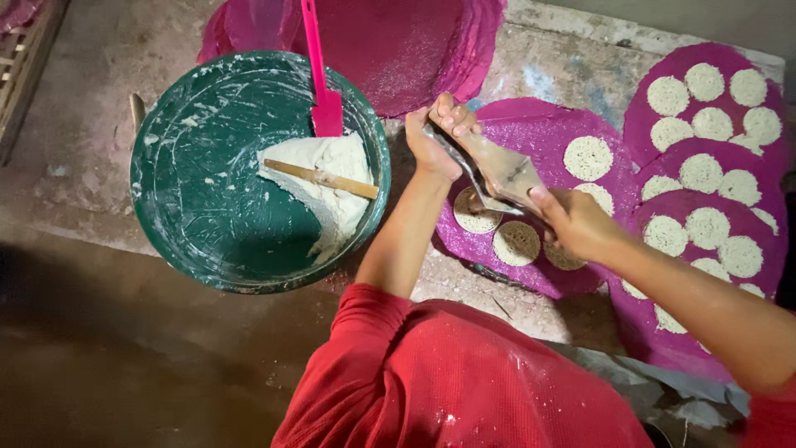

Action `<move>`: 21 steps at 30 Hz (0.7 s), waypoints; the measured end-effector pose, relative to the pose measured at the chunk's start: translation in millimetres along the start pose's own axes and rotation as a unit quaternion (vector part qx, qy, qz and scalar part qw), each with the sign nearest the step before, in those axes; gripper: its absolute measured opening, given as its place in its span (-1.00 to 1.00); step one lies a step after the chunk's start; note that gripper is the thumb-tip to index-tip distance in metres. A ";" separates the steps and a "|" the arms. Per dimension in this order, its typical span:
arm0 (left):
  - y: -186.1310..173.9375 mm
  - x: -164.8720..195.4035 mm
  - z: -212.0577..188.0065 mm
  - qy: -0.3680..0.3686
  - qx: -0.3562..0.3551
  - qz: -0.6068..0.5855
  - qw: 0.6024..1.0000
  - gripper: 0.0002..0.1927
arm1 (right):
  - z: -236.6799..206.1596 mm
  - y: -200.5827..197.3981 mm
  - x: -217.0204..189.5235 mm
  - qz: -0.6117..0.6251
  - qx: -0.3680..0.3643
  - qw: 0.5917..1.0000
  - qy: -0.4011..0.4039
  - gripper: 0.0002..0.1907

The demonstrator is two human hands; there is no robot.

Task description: The person scoops rice-flour dough from a green basin into a handheld wooden press and squeezes the press to extrude round dough discs onto pink mats on the worktable. They repeat the cycle, filling mats with formed discs and moving filled mats aside.

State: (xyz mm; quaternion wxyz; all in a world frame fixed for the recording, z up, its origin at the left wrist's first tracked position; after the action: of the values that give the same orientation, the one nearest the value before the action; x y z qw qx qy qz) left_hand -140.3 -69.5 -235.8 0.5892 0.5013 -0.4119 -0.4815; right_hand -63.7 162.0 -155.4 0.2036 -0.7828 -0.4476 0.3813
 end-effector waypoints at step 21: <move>-16.4 29.3 -92.6 -0.147 -0.268 0.819 0.486 0.05 | -11.9 19.0 107.8 0.348 0.054 0.893 -0.280 -0.25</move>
State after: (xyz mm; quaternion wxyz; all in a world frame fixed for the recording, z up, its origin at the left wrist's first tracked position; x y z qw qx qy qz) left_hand -47.5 -80.9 -266.5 0.7544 -0.3223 -0.5681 0.0646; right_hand -10.8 244.8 -205.2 -0.0344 -0.7369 -0.1634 0.6550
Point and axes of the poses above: each hand's wrist, its own z-axis towards the middle knuckle, its own y-axis out of the palm, x = y × z, the point moved 1 cm from there along z, towards the middle knuckle, and after that the axes turned 14 degrees about y, right-handed, at the moved point
